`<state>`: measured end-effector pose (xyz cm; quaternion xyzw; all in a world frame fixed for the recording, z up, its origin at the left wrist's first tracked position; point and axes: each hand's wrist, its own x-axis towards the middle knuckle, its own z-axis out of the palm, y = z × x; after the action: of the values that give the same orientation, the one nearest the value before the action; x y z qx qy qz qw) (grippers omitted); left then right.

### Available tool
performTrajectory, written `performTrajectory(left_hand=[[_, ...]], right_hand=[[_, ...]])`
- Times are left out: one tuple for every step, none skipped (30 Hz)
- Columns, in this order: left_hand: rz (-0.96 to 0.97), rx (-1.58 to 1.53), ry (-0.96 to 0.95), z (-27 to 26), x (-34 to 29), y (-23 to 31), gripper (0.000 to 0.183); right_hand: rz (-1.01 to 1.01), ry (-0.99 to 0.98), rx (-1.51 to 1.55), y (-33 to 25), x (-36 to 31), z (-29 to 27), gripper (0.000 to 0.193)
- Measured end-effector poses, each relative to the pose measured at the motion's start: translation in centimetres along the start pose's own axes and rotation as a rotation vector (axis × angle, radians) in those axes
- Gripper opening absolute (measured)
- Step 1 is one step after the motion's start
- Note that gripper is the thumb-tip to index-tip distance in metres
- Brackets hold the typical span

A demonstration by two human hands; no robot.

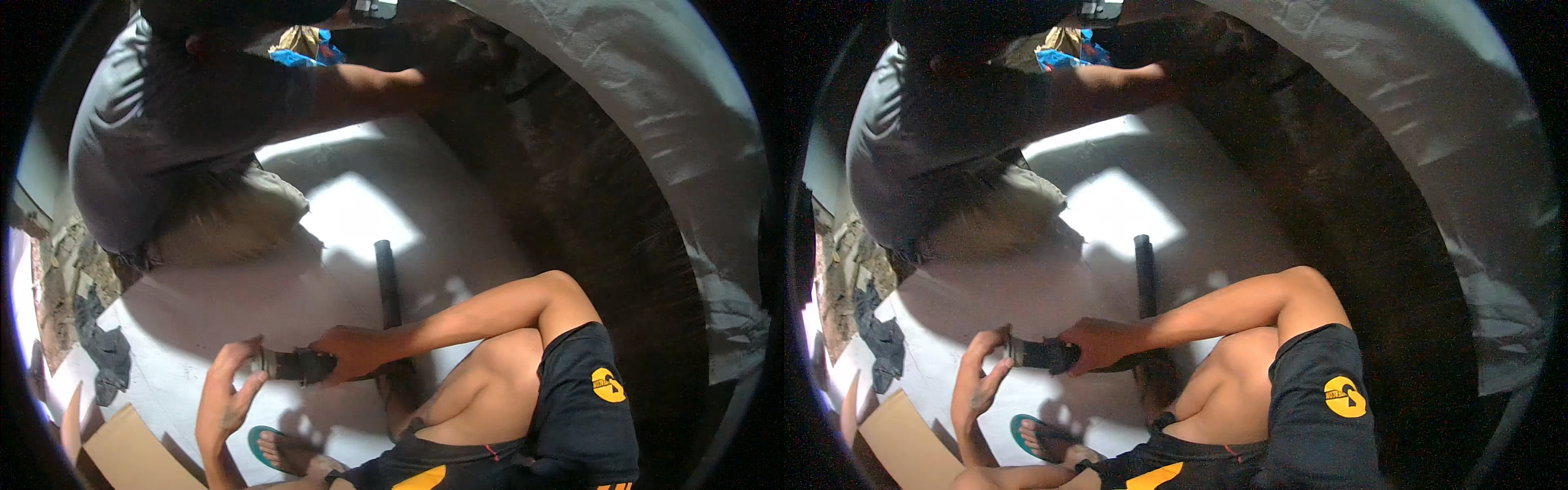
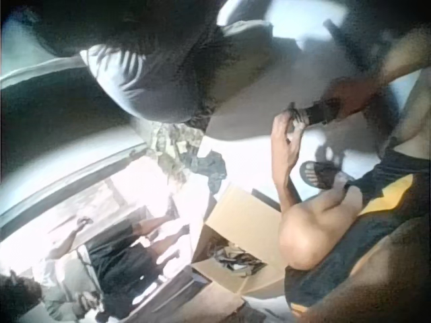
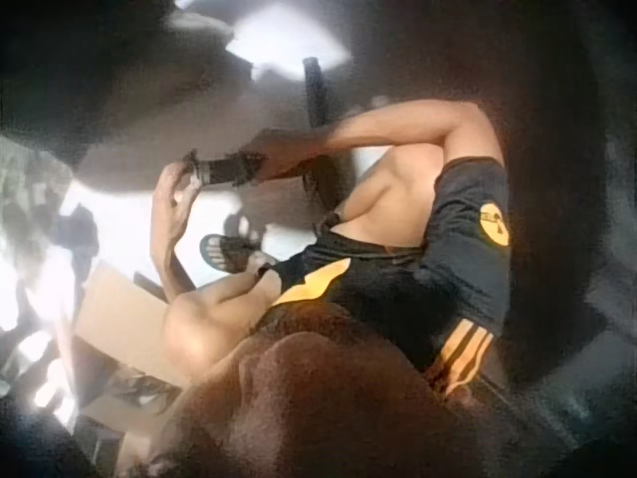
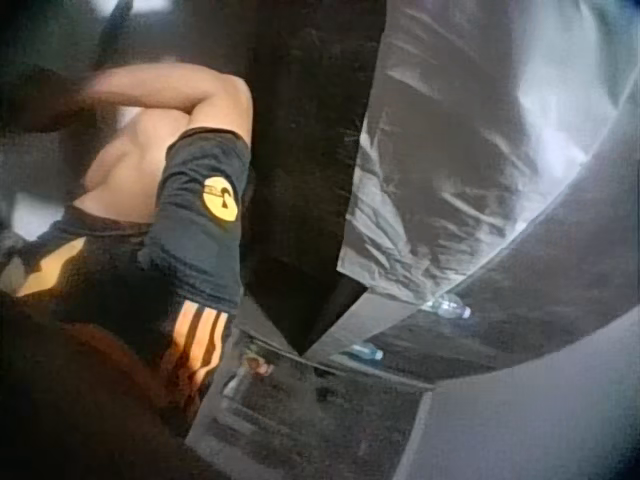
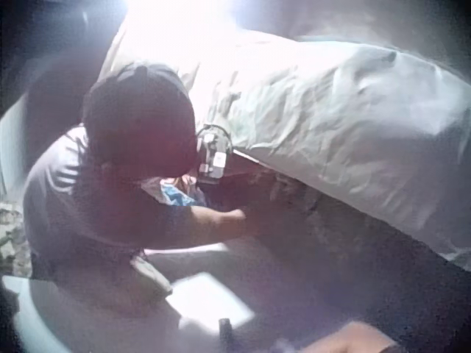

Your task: The person fits rubber seals onto pipe connectors by hand, attaches a flexible drain hose to a plastic pipe fitting, and handles the assembled drain hose.

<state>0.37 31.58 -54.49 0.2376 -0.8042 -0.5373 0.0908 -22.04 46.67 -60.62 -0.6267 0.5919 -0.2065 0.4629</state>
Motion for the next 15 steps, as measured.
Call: performTrajectory(left_hand=[[-0.045,-0.014,0.009,0.3,0.3,-0.1,0.045],[-0.083,-0.031,0.027,0.5,0.2,0.3,0.046],[-0.099,-0.095,0.051,0.6,-0.1,0.2,0.048],[-0.122,-0.105,0.036,0.5,-0.4,0.1,0.048],[-0.145,-0.157,0.043,0.6,-0.4,0.1,0.049],[-0.168,-0.208,0.047,0.7,-0.4,0.0,0.050],[-0.173,-0.230,0.048,0.8,-0.4,0.0,0.050],[-0.200,-0.204,0.049,0.7,-0.3,0.3,0.052],[-0.227,-0.175,0.047,0.8,-0.2,0.4,0.054],[-0.230,-0.190,0.044,1.0,-0.1,0.4,0.054],[-0.232,-0.183,0.034,1.3,0.0,0.2,0.058],[-0.233,-0.174,0.024,1.5,0.1,0.1,0.062],[-0.229,-0.175,0.021,1.8,0.2,-0.2,0.062],[-0.242,-0.199,0.019,2.1,0.3,-0.6,0.065],[-0.254,-0.222,0.017,2.4,0.4,-0.8,0.068]], right_hand=[[-0.036,0.022,-0.005,0.8,-0.1,0.3,0.039],[-0.009,0.004,-0.013,0.3,-0.6,-0.1,0.039],[0.056,-0.037,0.033,-1.0,-0.5,-0.6,0.039],[0.124,-0.076,0.079,-2.0,-0.5,-0.9,0.040],[0.140,-0.094,0.071,-2.3,-0.5,-1.0,0.040],[0.143,-0.076,0.064,-2.5,-0.5,-1.0,0.041],[0.146,-0.055,0.058,-2.5,-0.6,-1.0,0.042],[0.160,-0.067,0.054,-2.4,-0.7,-1.1,0.042],[0.171,-0.072,0.055,-2.4,-0.8,-1.3,0.042],[0.181,-0.074,0.057,-2.4,-0.9,-1.5,0.043],[0.185,-0.074,0.055,-1.9,-0.8,-1.3,0.043],[0.171,-0.064,0.046,-1.3,-0.9,-1.1,0.043],[0.157,-0.053,0.037,-0.9,-0.9,-0.9,0.044],[0.157,-0.052,0.037,-0.8,-0.7,-0.8,0.044],[0.178,-0.078,0.030,-0.8,-0.6,-0.8,0.044]])
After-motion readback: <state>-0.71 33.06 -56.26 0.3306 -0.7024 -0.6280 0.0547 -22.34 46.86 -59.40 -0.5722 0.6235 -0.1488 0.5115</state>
